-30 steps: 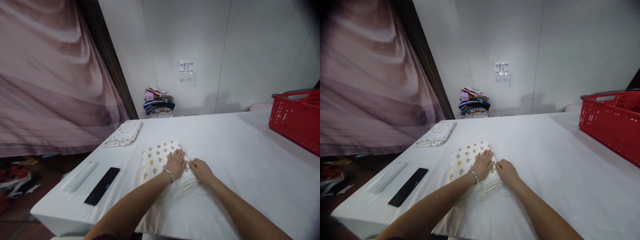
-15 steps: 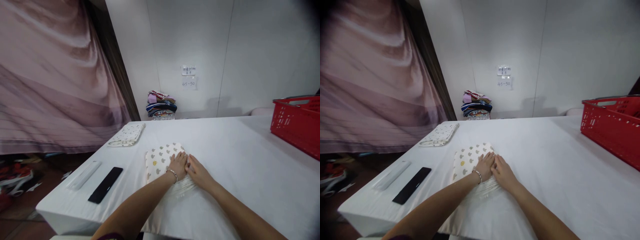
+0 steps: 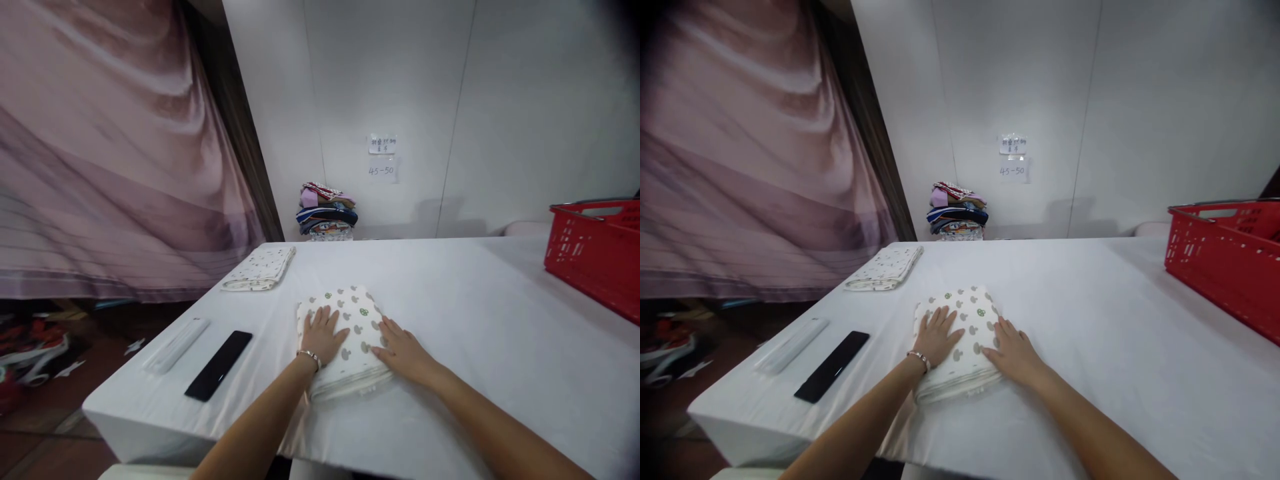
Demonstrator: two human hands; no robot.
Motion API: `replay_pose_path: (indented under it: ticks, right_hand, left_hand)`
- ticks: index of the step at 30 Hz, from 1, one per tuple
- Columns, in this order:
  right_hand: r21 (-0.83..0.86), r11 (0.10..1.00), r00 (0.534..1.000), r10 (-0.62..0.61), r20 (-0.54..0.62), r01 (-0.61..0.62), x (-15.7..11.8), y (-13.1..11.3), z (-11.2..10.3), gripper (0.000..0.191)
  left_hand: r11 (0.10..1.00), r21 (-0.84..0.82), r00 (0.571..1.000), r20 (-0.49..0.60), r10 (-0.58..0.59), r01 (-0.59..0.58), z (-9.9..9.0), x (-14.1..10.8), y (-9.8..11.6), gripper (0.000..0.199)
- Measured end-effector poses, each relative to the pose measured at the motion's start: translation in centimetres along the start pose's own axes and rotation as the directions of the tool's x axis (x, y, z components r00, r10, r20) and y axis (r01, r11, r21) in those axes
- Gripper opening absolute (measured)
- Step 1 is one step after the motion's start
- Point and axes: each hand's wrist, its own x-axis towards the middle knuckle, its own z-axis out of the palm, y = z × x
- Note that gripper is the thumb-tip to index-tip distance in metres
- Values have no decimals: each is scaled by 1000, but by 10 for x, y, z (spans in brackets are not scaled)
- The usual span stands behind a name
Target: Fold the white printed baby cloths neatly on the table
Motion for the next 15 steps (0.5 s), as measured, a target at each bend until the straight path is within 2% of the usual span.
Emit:
replay_pose_path:
  ticks: [3,5,8,10,12,15]
  right_hand:
    - [-75,997,999,-4,-45,0,15,-21,-11,75]
    - [-107,991,992,-87,-89,77,32,-38,-15,74]
    - [-129,974,977,-196,-79,185,65,-53,-14,74]
    - [-142,977,984,-168,-66,157,85,-50,-10,74]
    - [-143,987,995,-81,-60,71,100,-38,-6,75]
    - [-137,991,998,-14,-59,5,110,-20,1,75]
  left_hand:
    - [1000,-16,1000,-29,-5,4,8,0,1,70]
    - [1000,-18,999,-45,-6,5,8,1,4,69]
    - [1000,-13,998,-60,-4,3,8,1,5,67]
    - [1000,-14,998,-62,4,-5,8,-1,4,67]
    - [1000,-19,998,-66,17,-18,9,-2,2,67]
    - [999,-38,996,-84,25,-28,12,-4,2,65]
